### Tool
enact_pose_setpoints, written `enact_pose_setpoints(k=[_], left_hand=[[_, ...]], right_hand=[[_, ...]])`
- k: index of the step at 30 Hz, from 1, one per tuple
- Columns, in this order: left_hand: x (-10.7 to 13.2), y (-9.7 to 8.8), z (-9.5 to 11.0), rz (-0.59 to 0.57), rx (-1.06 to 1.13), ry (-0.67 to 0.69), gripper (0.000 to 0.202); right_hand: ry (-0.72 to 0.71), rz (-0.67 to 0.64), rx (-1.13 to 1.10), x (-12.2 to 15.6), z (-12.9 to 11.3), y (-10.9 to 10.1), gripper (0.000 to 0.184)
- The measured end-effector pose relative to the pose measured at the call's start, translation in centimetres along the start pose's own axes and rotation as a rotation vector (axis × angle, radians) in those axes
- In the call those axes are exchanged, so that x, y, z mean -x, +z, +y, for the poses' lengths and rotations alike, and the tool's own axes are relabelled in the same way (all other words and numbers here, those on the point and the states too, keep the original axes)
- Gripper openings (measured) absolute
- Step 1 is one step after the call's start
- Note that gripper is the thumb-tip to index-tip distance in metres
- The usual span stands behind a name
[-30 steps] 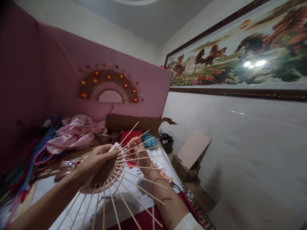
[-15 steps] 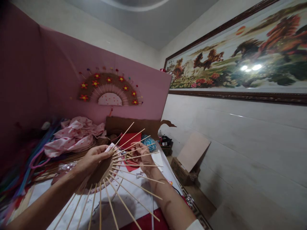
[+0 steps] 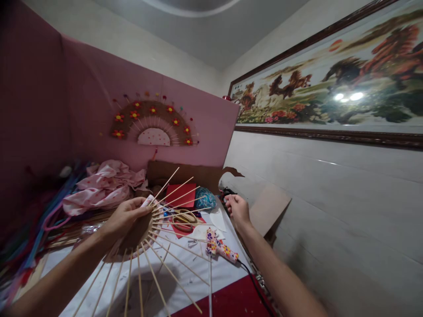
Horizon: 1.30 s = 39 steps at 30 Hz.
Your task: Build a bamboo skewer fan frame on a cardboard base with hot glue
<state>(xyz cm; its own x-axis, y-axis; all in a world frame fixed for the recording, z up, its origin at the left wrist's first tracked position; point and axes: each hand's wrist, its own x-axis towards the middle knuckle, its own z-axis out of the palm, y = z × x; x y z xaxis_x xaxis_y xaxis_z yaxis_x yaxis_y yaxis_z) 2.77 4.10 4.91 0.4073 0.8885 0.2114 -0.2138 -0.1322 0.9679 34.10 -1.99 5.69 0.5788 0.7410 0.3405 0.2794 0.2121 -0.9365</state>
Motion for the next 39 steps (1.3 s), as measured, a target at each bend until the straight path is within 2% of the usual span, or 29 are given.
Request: enact_pose_setpoints(k=[2,4,5,7,8,10,12,16,23,31,39], left_hand=[[0.0,0.2,-0.4,-0.023,-0.016,0.002,0.022],[0.1,0.4,-0.7,-0.051,-0.037,0.000,0.023],[0.2,0.7,-0.8,-0.065,-0.044,-0.002,0.024],[0.5,1.2,-0.6,-0.098,-0.049,-0.005,0.026],[0.8,1.5,-0.3,-0.115,-0.051,-0.004,0.026],[1.2,2.1,0.2,-0.139,-0.065,-0.001,0.027],[1.6,2.5,0.8,-0.140,-0.081,-0.019,0.029],[2.0,2.8,1.2,-0.140,-0.051,-0.043,0.032],[2.1,2.8,1.2,-0.186,-0.049,-0.023,0.031],[2.6,3.6,2.1,-0.128,-0.077,-0.089,0.035],[2.9,4.0,2.2,-0.114,-0.047,-0.108,0.023]], right_hand=[[-0.119,0.006,0.083,-0.2,-1.5,-0.1,0.026],[-0.264,-0.052,0.164,0.2,-3.5,0.8,0.018],[-0.352,-0.115,0.207,0.7,-4.5,1.6,0.014],[-0.747,-0.331,0.461,1.7,-6.4,3.7,0.017],[-0.888,-0.421,0.542,2.1,-7.3,4.7,0.020],[-1.077,-0.580,0.668,2.7,-8.4,6.6,0.025],[-1.160,-0.699,0.752,2.8,-9.0,8.0,0.022],[-1.145,-0.823,0.764,1.9,-9.1,9.2,0.004],[-1.041,-1.009,0.651,1.4,-9.2,9.4,0.013],[-1.080,-0.980,0.660,1.3,-8.6,9.7,0.020],[-1.125,-0.991,0.653,1.6,-8.3,9.4,0.022]])
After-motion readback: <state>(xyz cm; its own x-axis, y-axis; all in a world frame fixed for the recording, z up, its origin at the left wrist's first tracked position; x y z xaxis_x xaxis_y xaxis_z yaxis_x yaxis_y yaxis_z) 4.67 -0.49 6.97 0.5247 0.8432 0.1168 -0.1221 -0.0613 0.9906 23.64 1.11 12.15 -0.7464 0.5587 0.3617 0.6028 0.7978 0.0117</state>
